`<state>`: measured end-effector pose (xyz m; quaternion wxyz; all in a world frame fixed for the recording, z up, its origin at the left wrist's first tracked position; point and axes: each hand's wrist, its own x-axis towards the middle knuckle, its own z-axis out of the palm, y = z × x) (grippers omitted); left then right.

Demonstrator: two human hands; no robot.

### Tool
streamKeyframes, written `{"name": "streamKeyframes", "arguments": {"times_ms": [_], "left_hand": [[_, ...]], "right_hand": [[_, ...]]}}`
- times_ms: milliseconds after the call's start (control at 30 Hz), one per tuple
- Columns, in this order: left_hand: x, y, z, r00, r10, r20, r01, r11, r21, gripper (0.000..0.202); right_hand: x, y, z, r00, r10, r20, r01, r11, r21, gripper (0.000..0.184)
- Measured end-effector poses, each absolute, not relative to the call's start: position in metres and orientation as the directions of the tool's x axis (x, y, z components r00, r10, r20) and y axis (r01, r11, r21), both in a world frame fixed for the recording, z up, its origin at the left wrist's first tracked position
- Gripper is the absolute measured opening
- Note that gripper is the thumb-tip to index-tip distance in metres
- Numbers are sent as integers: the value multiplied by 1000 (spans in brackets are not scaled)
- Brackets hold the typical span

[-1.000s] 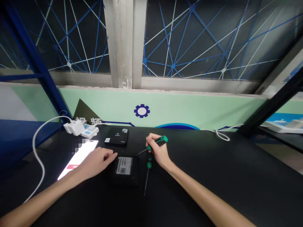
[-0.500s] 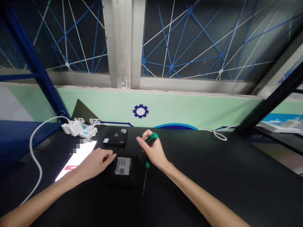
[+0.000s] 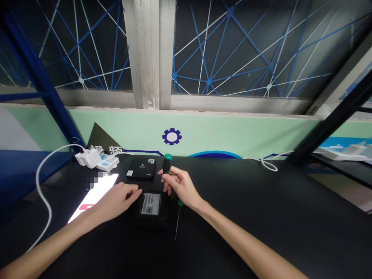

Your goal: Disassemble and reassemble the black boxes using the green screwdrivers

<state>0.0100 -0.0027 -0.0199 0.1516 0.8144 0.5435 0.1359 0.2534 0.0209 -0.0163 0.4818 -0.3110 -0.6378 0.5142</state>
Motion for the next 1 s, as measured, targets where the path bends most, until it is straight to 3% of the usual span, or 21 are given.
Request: {"name": "streamKeyframes", "arguments": {"times_ms": [200, 367, 533, 1000], "left_hand": [[8, -1, -23, 387, 919, 76, 834, -384, 396, 43], [8, -1, -24, 382, 920, 84, 841, -384, 380, 43], [9, -2, -22, 375, 924, 72, 847, -373, 378, 43], [7, -2, -21, 385, 921, 59, 835, -375, 402, 43]], "right_hand": [[252, 19, -18, -333, 900, 282, -128, 253, -959, 38], [250, 18, -20, -284, 937, 202, -115, 176, -978, 47], [249, 20, -21, -273, 951, 142, -95, 120, -988, 46], [252, 19, -19, -280, 947, 156, -56, 146, -988, 43]]}}
